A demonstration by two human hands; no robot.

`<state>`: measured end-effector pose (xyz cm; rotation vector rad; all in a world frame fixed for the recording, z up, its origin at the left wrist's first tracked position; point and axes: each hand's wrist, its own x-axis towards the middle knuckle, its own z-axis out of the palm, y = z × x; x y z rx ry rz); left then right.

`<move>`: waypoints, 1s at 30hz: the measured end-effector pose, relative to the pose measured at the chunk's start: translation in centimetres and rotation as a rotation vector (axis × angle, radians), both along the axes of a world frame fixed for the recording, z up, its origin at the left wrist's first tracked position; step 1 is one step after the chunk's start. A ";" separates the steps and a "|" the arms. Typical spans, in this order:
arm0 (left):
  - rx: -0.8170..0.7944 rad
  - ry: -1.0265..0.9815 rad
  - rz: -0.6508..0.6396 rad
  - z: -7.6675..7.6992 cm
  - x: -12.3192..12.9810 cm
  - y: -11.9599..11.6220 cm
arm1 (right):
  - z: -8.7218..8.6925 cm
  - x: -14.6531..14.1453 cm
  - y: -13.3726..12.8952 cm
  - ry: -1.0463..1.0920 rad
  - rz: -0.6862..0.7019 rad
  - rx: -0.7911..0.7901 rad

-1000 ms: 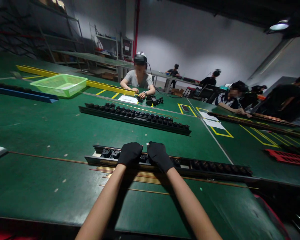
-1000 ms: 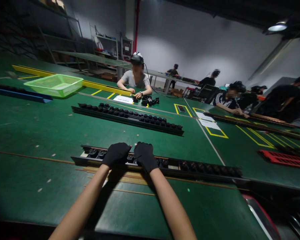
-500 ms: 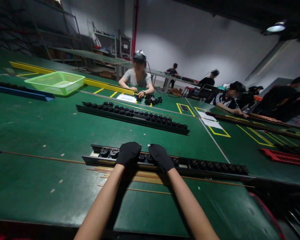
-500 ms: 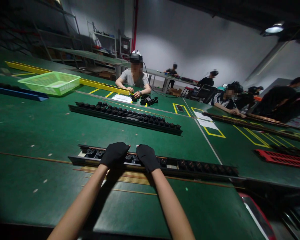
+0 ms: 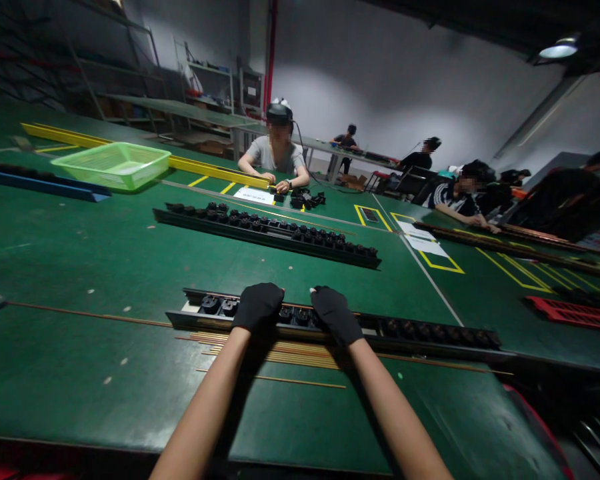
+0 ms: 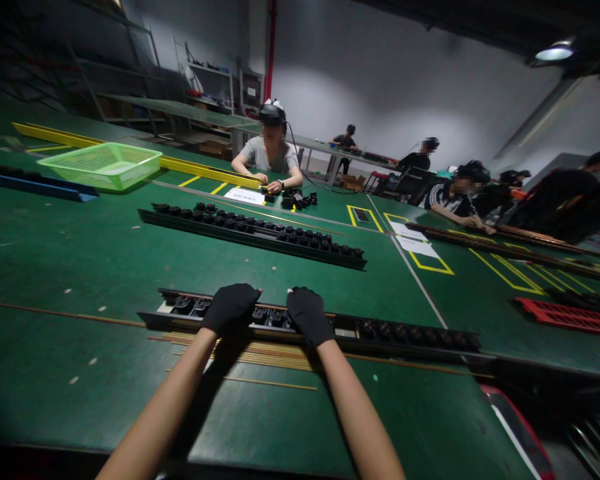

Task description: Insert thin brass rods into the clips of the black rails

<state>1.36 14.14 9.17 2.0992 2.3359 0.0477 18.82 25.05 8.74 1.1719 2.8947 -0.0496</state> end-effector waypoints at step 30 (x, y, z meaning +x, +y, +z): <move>0.038 0.001 -0.024 -0.7 -0.2 0.0 | -0.8 5.2 2.0 0.058 -0.119 0.020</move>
